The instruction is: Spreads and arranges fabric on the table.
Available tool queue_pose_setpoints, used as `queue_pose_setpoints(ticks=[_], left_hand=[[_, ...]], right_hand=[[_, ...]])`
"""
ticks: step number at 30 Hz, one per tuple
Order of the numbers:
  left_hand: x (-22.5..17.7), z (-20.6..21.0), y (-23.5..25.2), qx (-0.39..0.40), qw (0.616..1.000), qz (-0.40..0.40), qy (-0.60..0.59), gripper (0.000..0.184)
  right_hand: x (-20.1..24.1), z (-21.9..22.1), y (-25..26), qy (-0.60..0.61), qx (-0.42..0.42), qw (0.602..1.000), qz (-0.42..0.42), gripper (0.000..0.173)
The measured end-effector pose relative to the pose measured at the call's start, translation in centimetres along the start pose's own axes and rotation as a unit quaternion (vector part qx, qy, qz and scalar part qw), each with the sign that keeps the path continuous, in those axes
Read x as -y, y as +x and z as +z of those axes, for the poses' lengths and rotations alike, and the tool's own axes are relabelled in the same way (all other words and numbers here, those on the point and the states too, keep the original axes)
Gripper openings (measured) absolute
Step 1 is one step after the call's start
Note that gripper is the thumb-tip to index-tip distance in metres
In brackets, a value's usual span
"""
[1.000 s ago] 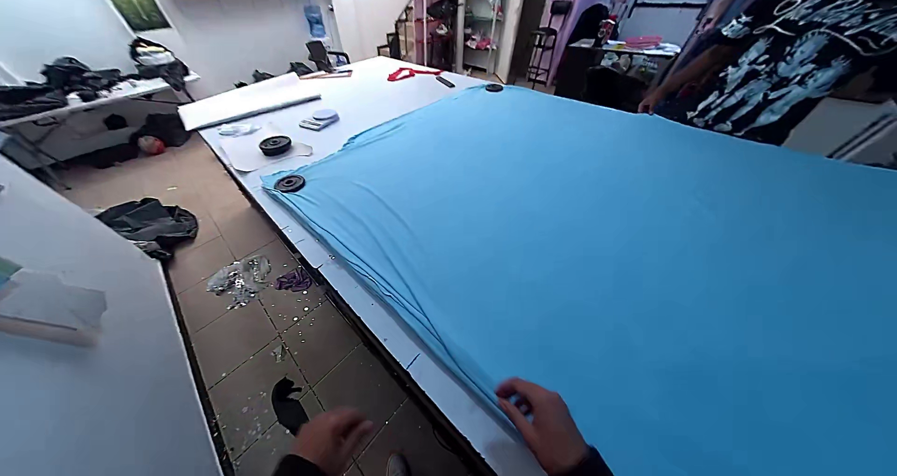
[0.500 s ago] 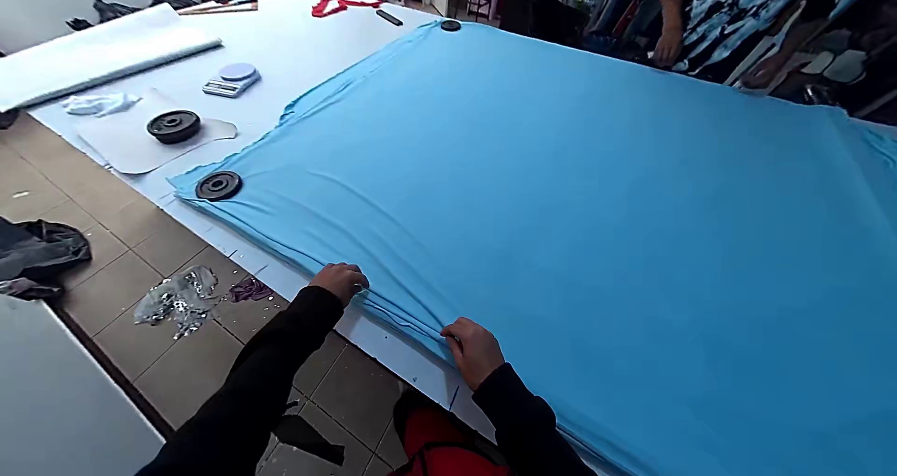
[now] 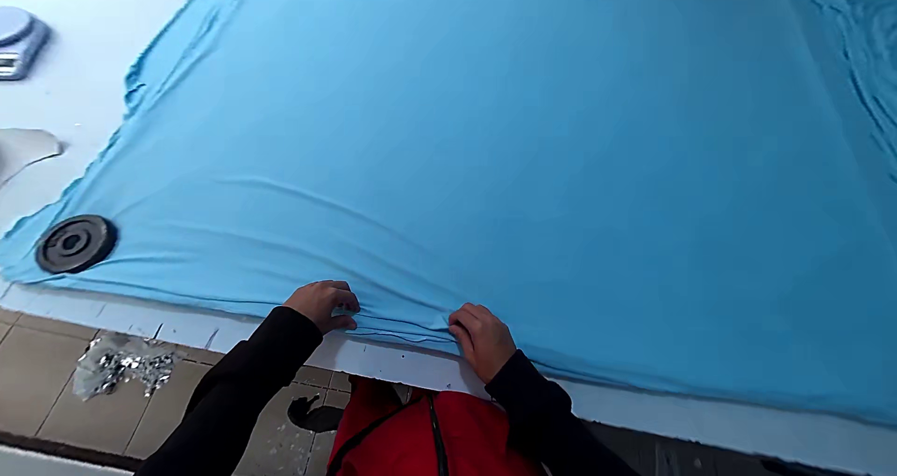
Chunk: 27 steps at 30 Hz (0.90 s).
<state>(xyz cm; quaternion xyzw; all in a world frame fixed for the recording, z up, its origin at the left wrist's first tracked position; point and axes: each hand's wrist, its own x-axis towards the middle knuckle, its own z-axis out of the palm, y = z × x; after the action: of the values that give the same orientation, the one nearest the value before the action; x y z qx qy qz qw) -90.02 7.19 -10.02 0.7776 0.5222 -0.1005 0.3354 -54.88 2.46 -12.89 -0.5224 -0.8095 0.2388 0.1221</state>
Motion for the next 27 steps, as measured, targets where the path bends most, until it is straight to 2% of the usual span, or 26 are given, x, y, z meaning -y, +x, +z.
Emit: queue_pose_setpoints(ticks=[5, 10, 12, 14, 17, 19, 21, 27], left_hand=[[1.7, 1.8, -0.4, -0.078, 0.991, 0.107, -0.025, 0.028], [0.9, 3.3, 0.5, -0.138, 0.980, 0.139, 0.023, 0.055], [0.4, 4.0, 1.2, -0.149, 0.978, 0.140, 0.042, 0.059], [-0.3, 4.4, 1.8, -0.154, 0.977, 0.137, 0.056, 0.058], [-1.5, 4.6, 2.3, -0.151, 0.976, 0.151, 0.051, 0.040], [-1.9, 5.0, 2.6, -0.180, 0.968, 0.170, 0.041, 0.034], [-1.8, 5.2, 2.8, -0.204, 0.962, 0.181, 0.016, 0.039], [-1.2, 5.0, 2.7, -0.188, 0.969, 0.160, -0.008, 0.052]], right_hand=[[1.6, -0.3, -1.1, 0.073, -0.039, 0.995, 0.062, 0.018], [3.2, 0.0, -1.9, 0.062, -0.085, 0.991, 0.084, 0.018], [3.2, 0.3, -2.0, 0.062, -0.096, 0.989, 0.089, 0.018], [3.2, 0.6, -2.1, 0.069, -0.099, 0.988, 0.094, 0.020], [3.4, 0.8, -2.1, 0.077, -0.099, 0.988, 0.089, 0.024], [3.6, 0.7, -2.1, 0.064, -0.103, 0.989, 0.083, 0.024], [3.6, 0.6, -2.2, 0.053, -0.110, 0.990, 0.076, 0.024], [4.2, 1.0, -2.0, 0.071, -0.127, 0.987, 0.074, 0.025]])
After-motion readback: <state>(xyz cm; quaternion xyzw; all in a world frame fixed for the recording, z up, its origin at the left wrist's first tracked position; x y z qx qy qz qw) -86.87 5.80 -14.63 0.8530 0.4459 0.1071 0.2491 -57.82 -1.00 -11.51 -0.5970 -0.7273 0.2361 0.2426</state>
